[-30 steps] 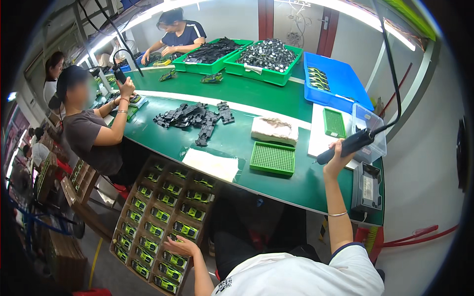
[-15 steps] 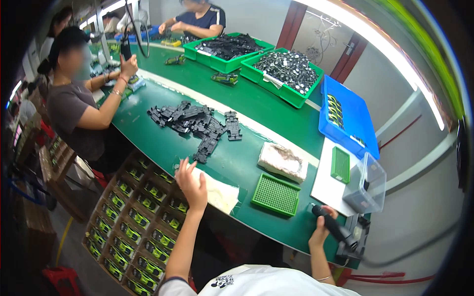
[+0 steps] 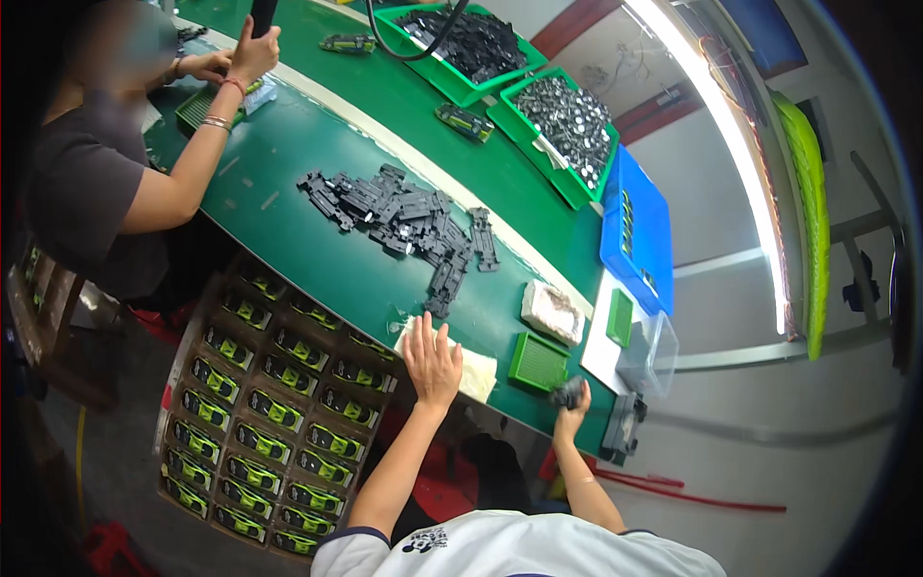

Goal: The person fastens screws into toy cars using an electric screwdriver and places the assembled cars onto a conveyor belt and into a tray. The person then refills a screw tray from a container by hand and walks through the workshop.

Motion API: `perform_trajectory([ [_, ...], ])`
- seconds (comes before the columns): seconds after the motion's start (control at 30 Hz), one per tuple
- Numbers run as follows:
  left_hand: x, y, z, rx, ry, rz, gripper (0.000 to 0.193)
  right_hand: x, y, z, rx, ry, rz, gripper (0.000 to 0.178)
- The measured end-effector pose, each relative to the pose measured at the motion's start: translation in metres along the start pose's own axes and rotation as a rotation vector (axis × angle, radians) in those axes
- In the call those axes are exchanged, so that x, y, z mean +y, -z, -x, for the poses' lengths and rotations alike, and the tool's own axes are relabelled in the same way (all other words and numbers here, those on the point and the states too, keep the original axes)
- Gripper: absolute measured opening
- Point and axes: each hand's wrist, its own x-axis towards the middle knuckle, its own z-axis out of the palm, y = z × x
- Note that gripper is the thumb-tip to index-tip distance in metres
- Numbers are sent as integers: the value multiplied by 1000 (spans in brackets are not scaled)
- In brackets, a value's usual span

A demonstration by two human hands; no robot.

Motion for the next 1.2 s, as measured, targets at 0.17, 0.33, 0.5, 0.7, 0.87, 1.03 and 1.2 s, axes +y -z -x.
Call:
perform_trajectory([
  [0.17,7,-2,-1,-78,-16,-32,41,-36,-19,-22,143,35,169,60],
  [0.33,14,-7,4,-33,-74,-76,42,-30,-25,-35,204,-56,261,61],
  [0.5,-4,1,14,93,-88,-65,47,-38,-34,-17,160,-18,162,71],
  [0.7,7,98,172,-41,16,83,40,-51,5,9,-9,63,-118,81],
  [0.87,-12,223,286,-269,314,48,36,-69,14,30,-125,112,-207,88],
  [1.03,-62,272,244,-282,269,64,34,-49,19,49,-8,198,-172,84],
  [1.2,-121,362,236,-338,427,63,35,-40,17,90,88,-46,-125,79],
])
